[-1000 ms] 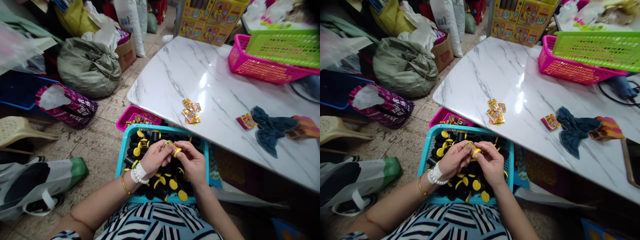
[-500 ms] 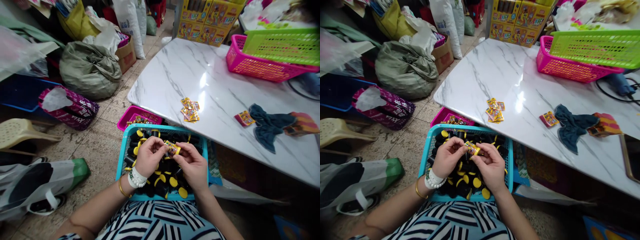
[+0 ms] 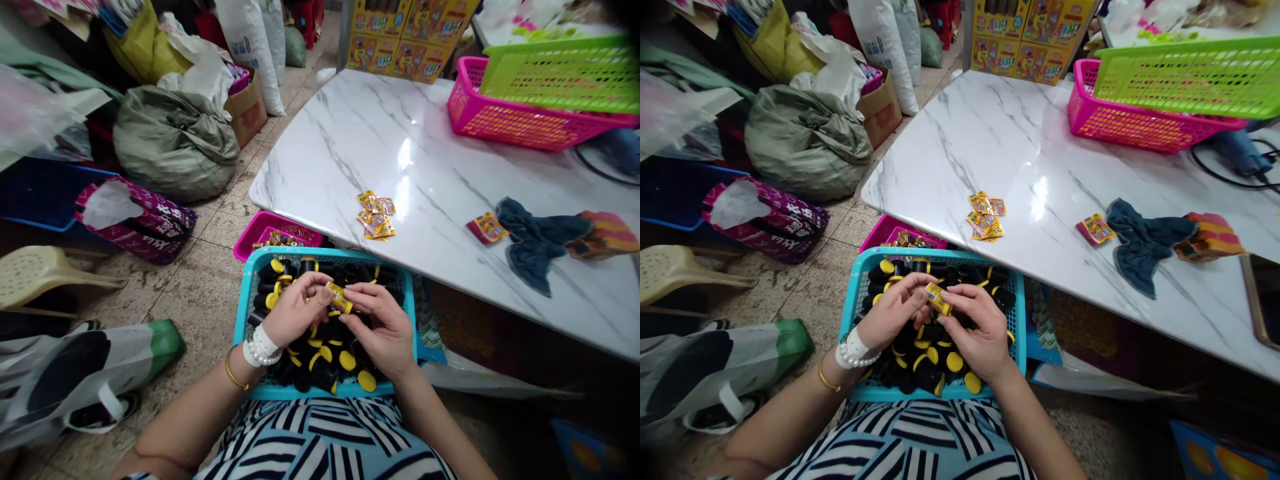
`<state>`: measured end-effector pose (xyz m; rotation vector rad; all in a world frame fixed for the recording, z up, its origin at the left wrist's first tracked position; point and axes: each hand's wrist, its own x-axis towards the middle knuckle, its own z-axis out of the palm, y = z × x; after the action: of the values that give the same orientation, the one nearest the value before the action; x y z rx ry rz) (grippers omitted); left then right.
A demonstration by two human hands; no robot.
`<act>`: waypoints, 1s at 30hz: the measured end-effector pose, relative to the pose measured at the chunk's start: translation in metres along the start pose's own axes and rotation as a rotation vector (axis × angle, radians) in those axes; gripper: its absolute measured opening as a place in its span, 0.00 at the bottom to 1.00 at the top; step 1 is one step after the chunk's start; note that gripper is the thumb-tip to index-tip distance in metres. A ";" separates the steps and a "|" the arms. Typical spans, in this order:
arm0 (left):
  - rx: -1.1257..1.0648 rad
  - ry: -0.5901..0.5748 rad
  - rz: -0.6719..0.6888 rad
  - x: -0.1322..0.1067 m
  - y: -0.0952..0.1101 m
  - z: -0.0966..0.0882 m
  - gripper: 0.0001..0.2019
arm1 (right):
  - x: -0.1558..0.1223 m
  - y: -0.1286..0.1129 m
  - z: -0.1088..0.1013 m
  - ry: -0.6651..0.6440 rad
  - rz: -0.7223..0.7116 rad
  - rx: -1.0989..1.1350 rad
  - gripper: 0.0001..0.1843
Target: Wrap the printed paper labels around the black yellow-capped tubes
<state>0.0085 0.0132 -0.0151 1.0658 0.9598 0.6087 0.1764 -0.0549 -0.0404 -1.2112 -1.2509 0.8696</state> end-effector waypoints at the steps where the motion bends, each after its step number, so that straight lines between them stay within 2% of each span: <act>1: -0.010 -0.032 -0.033 0.000 0.002 -0.001 0.23 | 0.000 0.001 0.000 -0.007 0.018 0.027 0.22; 4: -0.021 -0.017 -0.019 0.000 0.006 -0.001 0.20 | 0.000 0.002 0.000 0.010 0.169 0.192 0.25; 7: -0.015 -0.016 0.009 0.000 0.009 0.001 0.17 | -0.002 0.002 0.001 0.037 0.294 0.290 0.21; 12: 0.089 -0.056 0.087 -0.001 0.005 0.002 0.16 | 0.000 -0.007 0.000 0.107 0.338 0.249 0.17; 14: 0.175 -0.064 0.156 -0.002 0.004 0.001 0.16 | 0.001 -0.012 -0.001 0.120 0.341 0.225 0.15; 19: 0.559 -0.028 0.422 -0.008 0.002 0.000 0.13 | 0.001 -0.017 -0.001 0.114 0.441 0.251 0.15; 26: 0.683 -0.037 0.686 -0.010 -0.008 -0.004 0.13 | 0.000 -0.012 0.007 0.098 0.608 0.392 0.17; 28: 0.673 -0.034 0.695 -0.009 -0.005 -0.005 0.12 | 0.001 -0.011 0.008 0.082 0.613 0.433 0.16; 30: 0.637 -0.005 0.608 -0.009 0.001 -0.004 0.12 | 0.003 -0.008 0.008 0.074 0.603 0.468 0.15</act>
<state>0.0008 0.0085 -0.0119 1.9646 0.8363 0.8106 0.1680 -0.0519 -0.0326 -1.2268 -0.5605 1.4462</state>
